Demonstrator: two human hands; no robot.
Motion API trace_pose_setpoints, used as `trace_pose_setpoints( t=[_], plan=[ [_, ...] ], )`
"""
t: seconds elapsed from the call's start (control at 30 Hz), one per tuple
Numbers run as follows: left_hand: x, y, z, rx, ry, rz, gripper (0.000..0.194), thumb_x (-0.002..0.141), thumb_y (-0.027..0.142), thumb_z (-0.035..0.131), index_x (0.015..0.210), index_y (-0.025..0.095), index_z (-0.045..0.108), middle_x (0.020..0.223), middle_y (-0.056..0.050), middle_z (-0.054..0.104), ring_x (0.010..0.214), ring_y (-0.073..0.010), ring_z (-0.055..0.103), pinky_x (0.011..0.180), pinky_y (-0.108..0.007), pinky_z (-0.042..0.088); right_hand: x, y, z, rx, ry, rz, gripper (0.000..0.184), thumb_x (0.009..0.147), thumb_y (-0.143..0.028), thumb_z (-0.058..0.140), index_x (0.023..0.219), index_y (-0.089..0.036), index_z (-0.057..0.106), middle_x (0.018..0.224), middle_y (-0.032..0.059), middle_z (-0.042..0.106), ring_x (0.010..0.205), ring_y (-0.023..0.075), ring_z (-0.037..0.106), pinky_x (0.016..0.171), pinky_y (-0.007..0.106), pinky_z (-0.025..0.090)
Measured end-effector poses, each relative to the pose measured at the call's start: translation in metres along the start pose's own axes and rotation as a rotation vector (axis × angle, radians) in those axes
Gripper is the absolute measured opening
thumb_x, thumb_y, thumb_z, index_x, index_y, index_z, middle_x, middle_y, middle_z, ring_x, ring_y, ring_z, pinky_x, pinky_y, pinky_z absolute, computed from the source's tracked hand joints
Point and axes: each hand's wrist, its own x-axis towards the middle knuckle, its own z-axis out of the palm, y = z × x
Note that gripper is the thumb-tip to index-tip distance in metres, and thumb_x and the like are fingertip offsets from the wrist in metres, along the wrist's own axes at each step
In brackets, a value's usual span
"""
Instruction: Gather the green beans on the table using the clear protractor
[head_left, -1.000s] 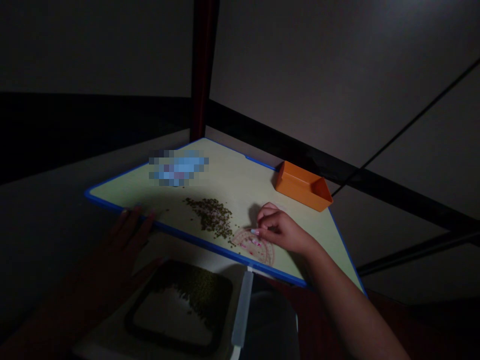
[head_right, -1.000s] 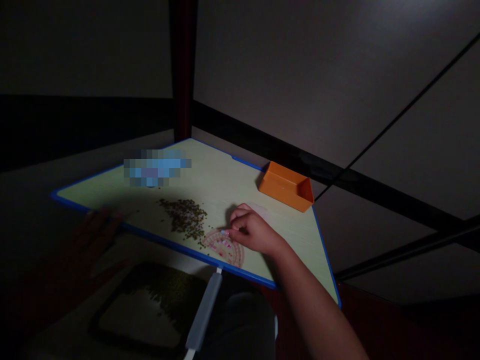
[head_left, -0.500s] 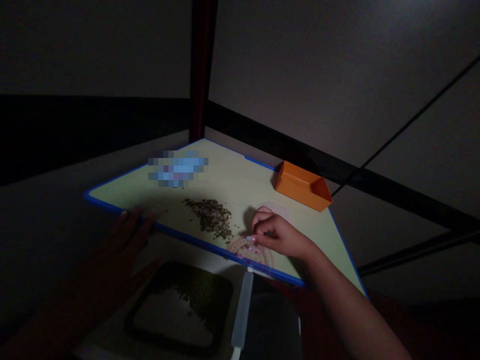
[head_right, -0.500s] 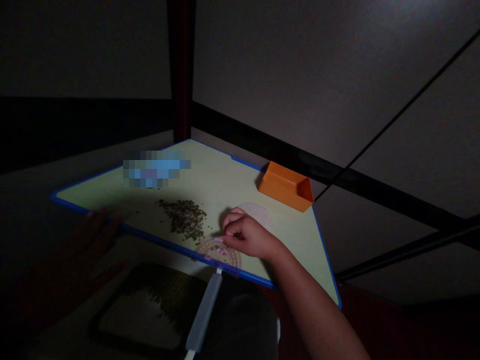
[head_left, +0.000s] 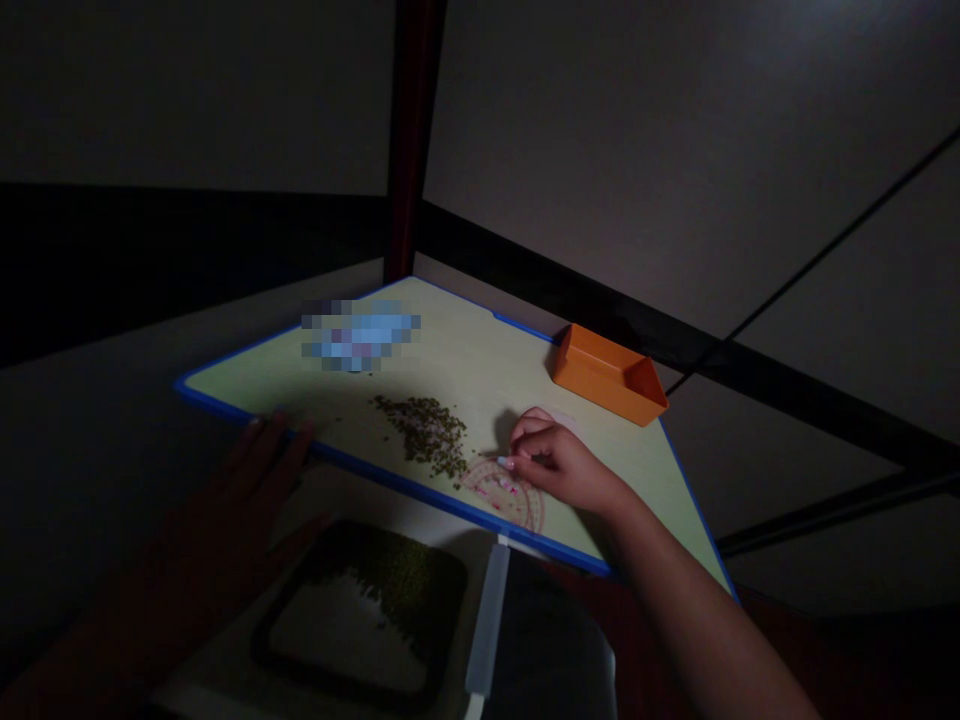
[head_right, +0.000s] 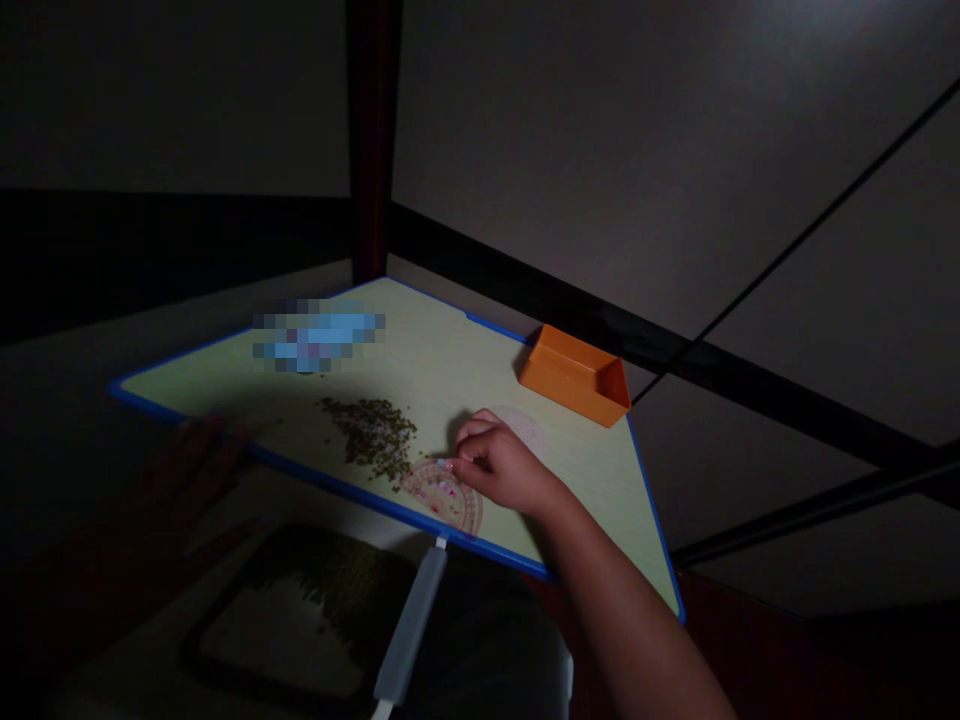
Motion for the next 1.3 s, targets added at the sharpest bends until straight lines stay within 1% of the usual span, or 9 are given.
trace_pose_setpoints(
  t=[0.2, 0.27, 0.4, 0.5, 0.6, 0.77, 0.9, 1.13, 1.3],
  plan=[
    [0.002, 0.005, -0.005, -0.003, 0.014, 0.004, 0.08, 0.077, 0.063, 0.026, 0.14, 0.015, 0.015, 0.151, -0.019, 0.024, 0.142, -0.0317, 0.014, 0.106, -0.054, 0.035, 0.0, -0.004, 0.0, 0.071, -0.055, -0.022, 0.034, 0.088, -0.033, 0.053, 0.058, -0.017, 0.054, 0.072, 0.0017, 0.053, 0.076, 0.0138, 0.047, 0.08, 0.032, 0.037],
    [0.003, 0.006, -0.006, -0.003, 0.009, 0.002, 0.08, 0.077, 0.063, 0.026, 0.14, 0.015, 0.016, 0.15, -0.02, 0.024, 0.142, -0.0323, 0.014, 0.106, -0.054, 0.035, 0.0, -0.004, 0.0, 0.099, -0.075, -0.034, 0.033, 0.088, -0.032, 0.053, 0.059, -0.017, 0.055, 0.073, 0.0017, 0.054, 0.077, 0.0136, 0.048, 0.08, 0.032, 0.037],
    [0.002, 0.005, -0.003, -0.005, -0.008, -0.003, 0.081, 0.077, 0.064, 0.026, 0.141, 0.016, 0.013, 0.152, -0.018, 0.02, 0.142, -0.0317, 0.013, 0.106, -0.054, 0.034, 0.0, -0.001, 0.001, 0.08, -0.021, -0.025, 0.033, 0.087, -0.031, 0.054, 0.058, -0.017, 0.054, 0.074, 0.0022, 0.054, 0.079, 0.0141, 0.048, 0.08, 0.032, 0.037],
    [0.001, 0.003, -0.001, -0.01, 0.01, 0.004, 0.081, 0.076, 0.065, 0.023, 0.141, 0.018, 0.012, 0.152, -0.017, 0.021, 0.142, -0.0309, 0.014, 0.105, -0.054, 0.036, 0.001, 0.002, 0.003, 0.035, 0.022, -0.014, 0.035, 0.087, -0.031, 0.054, 0.056, -0.016, 0.053, 0.073, 0.0026, 0.054, 0.078, 0.0144, 0.047, 0.078, 0.032, 0.037],
    [0.0, 0.001, 0.001, -0.003, 0.034, 0.009, 0.08, 0.076, 0.065, 0.023, 0.141, 0.02, 0.011, 0.153, -0.015, 0.02, 0.142, -0.0296, 0.014, 0.105, -0.054, 0.037, 0.004, 0.002, 0.004, 0.027, 0.009, -0.026, 0.035, 0.088, -0.032, 0.054, 0.056, -0.016, 0.055, 0.073, 0.0026, 0.054, 0.077, 0.014, 0.048, 0.079, 0.031, 0.036],
    [-0.001, 0.001, 0.0, 0.01, 0.021, 0.02, 0.081, 0.076, 0.065, 0.026, 0.141, 0.019, 0.01, 0.153, -0.014, 0.018, 0.143, -0.0291, 0.011, 0.107, -0.053, 0.034, 0.006, -0.003, 0.004, 0.065, -0.039, -0.049, 0.035, 0.088, -0.032, 0.053, 0.057, -0.016, 0.054, 0.071, 0.0017, 0.053, 0.075, 0.013, 0.048, 0.08, 0.031, 0.036],
    [0.0, 0.002, -0.001, 0.014, 0.015, 0.019, 0.081, 0.076, 0.065, 0.023, 0.141, 0.018, 0.011, 0.153, -0.015, 0.019, 0.143, -0.0286, 0.011, 0.106, -0.053, 0.035, 0.004, -0.003, 0.003, 0.099, -0.065, -0.066, 0.032, 0.088, -0.031, 0.053, 0.06, -0.017, 0.055, 0.074, 0.0016, 0.054, 0.077, 0.0129, 0.049, 0.082, 0.031, 0.036],
    [0.0, 0.002, -0.001, 0.008, 0.018, 0.011, 0.082, 0.076, 0.066, 0.023, 0.14, 0.017, 0.015, 0.152, -0.015, 0.021, 0.143, -0.0299, 0.012, 0.106, -0.053, 0.034, 0.005, -0.003, 0.005, 0.071, 0.012, -0.057, 0.031, 0.087, -0.029, 0.055, 0.058, -0.017, 0.055, 0.074, 0.0019, 0.054, 0.078, 0.0132, 0.048, 0.081, 0.031, 0.036],
    [0.002, 0.001, 0.0, -0.011, 0.027, 0.015, 0.082, 0.076, 0.066, 0.024, 0.141, 0.018, 0.012, 0.153, -0.015, 0.02, 0.143, -0.0301, 0.012, 0.107, -0.054, 0.034, 0.01, -0.004, 0.011, 0.047, 0.018, -0.059, 0.032, 0.087, -0.029, 0.055, 0.056, -0.016, 0.055, 0.073, 0.0018, 0.054, 0.077, 0.0133, 0.048, 0.079, 0.03, 0.037]
  ],
)
